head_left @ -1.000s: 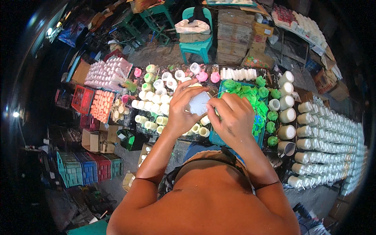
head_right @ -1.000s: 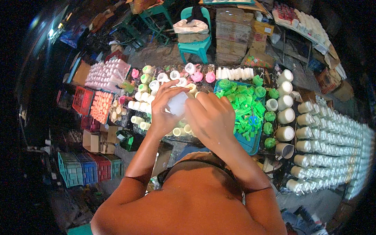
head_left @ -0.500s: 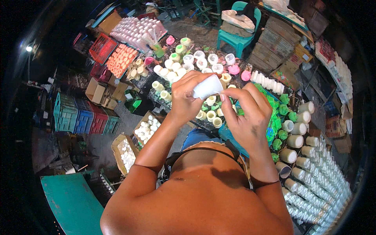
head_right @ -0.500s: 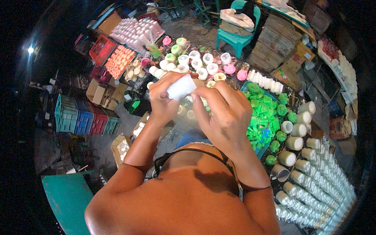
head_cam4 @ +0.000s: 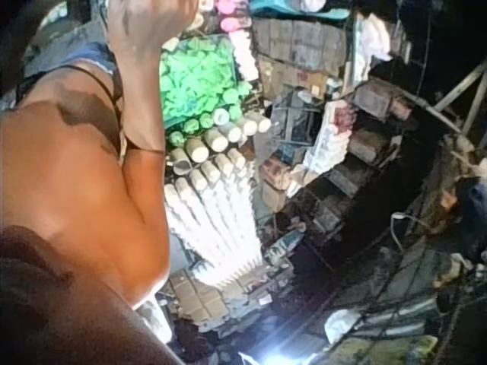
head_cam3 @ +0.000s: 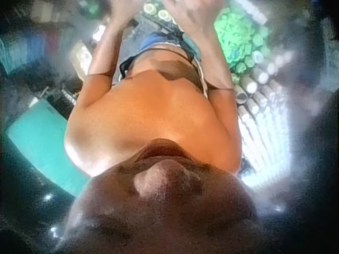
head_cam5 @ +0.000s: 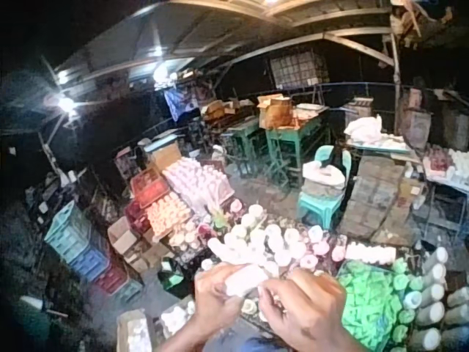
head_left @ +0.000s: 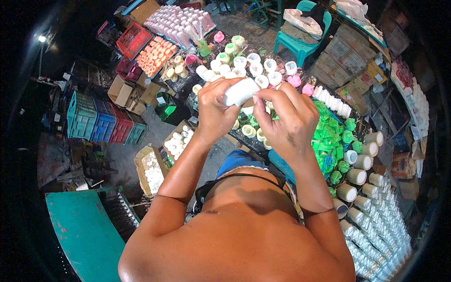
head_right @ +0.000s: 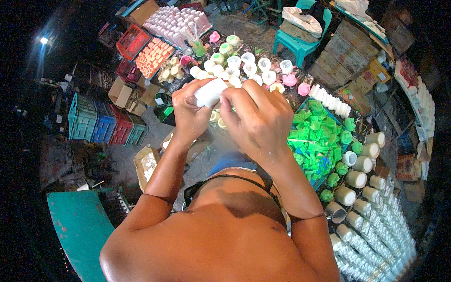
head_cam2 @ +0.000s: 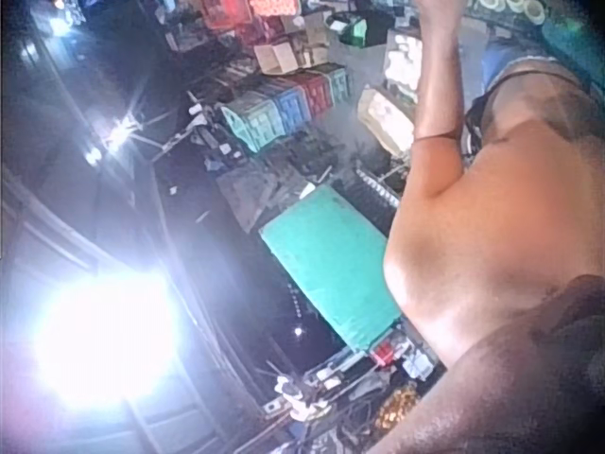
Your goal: The person assembles candles by inserting wicks into white cylindrical candle bodies and attaching green plastic caps. They repeatedly pick up a candle, insert a wick, and place the finished unit on a nearby tray. The workspace contains stacks of finished candles and trays of components.
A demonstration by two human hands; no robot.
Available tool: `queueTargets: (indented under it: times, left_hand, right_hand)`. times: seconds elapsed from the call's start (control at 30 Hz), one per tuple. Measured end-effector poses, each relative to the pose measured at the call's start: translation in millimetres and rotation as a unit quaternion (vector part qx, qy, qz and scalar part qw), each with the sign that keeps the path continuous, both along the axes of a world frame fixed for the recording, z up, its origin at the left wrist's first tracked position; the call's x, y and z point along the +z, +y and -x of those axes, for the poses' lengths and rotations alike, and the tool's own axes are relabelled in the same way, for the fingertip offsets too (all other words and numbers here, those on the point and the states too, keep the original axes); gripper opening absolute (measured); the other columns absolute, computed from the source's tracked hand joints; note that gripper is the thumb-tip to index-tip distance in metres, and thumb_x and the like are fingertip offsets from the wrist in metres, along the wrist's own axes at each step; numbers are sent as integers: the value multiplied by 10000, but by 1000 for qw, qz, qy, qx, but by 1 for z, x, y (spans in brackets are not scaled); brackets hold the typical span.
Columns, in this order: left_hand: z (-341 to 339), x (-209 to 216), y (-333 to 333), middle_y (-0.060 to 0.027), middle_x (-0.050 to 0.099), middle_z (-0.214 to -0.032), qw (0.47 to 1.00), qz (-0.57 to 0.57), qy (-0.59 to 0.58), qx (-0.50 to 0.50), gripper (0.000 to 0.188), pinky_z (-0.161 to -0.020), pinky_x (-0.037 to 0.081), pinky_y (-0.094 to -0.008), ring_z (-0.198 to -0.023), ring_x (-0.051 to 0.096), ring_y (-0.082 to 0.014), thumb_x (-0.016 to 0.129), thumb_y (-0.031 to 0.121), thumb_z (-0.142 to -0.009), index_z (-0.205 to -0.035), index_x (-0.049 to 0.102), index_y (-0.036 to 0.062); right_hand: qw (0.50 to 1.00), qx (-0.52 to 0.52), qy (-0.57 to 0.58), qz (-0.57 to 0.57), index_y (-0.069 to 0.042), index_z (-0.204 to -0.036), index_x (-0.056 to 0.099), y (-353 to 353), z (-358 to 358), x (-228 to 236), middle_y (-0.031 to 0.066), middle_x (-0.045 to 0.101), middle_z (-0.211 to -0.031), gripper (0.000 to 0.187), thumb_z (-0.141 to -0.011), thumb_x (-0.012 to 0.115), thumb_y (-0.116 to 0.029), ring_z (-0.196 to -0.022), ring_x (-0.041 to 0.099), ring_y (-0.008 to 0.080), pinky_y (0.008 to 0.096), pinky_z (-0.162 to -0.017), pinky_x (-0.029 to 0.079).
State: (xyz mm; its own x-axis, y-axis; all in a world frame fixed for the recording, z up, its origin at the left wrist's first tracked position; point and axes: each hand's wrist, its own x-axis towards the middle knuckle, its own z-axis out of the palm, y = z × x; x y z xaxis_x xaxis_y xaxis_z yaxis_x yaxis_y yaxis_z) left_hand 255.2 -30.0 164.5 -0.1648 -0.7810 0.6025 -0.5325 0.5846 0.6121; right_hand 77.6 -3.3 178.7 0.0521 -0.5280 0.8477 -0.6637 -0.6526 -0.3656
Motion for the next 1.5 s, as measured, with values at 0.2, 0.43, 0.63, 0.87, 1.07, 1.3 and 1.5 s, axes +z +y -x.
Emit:
queueTargets:
  times: [0.2,0.43,0.63,0.87,1.07,1.3,1.5]
  left_hand:
    - [-6,7,3,-145,744,-889,999,27,-38,15,385,-797,493,-355,-805,692,-272,703,-58,-652,-1030,747,-5]
    - [-12,10,8,-143,736,-950,993,37,-105,34,421,-804,488,-369,-854,681,-290,717,-47,-662,-1081,715,-4]
    - [-12,7,1,-178,705,-1090,994,73,-64,-40,502,-882,508,-401,-950,662,-338,751,-19,-674,-1169,664,-19]
    - [-32,4,5,-169,687,-1152,982,84,-166,-10,550,-939,499,-424,-1057,634,-355,765,-13,-668,-1204,641,-16]
    - [-25,-4,4,-184,653,-1213,994,66,-73,-55,679,-991,466,-452,-1109,613,-383,738,-43,-684,-1336,549,-15]
    - [-21,-1,8,-211,637,-1186,991,42,-103,-70,898,-972,467,-457,-1095,594,-394,689,-108,-628,-1482,417,-47]
    - [-16,-14,1,-196,643,-1151,993,29,-86,-75,949,-958,467,-464,-1067,594,-390,692,-130,-614,-1509,386,-41]
  right_hand:
    - [1000,-1,23,-7,-138,-794,610,-1,-7,2,16,541,-722,182,-744,783,-115,-579,586,217,372,-526,422]
    - [996,-19,81,-25,-123,-771,585,2,-15,3,23,522,-726,171,-749,754,-132,-616,602,211,383,-549,423]
    - [991,10,116,-66,-99,-778,601,-10,-24,-6,50,554,-752,108,-783,703,-133,-636,645,238,390,-564,475]
    - [981,95,105,-132,-89,-846,637,-10,-14,5,71,579,-789,74,-831,690,-138,-686,671,289,419,-601,533]
    - [976,95,137,-140,-67,-878,646,-7,-12,16,88,592,-850,94,-826,692,-130,-780,683,274,417,-624,550]
    - [974,105,155,-124,-38,-873,629,-13,-19,4,76,601,-861,107,-810,682,-106,-841,688,254,402,-653,562]
    - [971,125,156,-130,-46,-872,636,-23,-7,-5,75,612,-866,76,-827,672,-95,-827,676,266,408,-678,553]
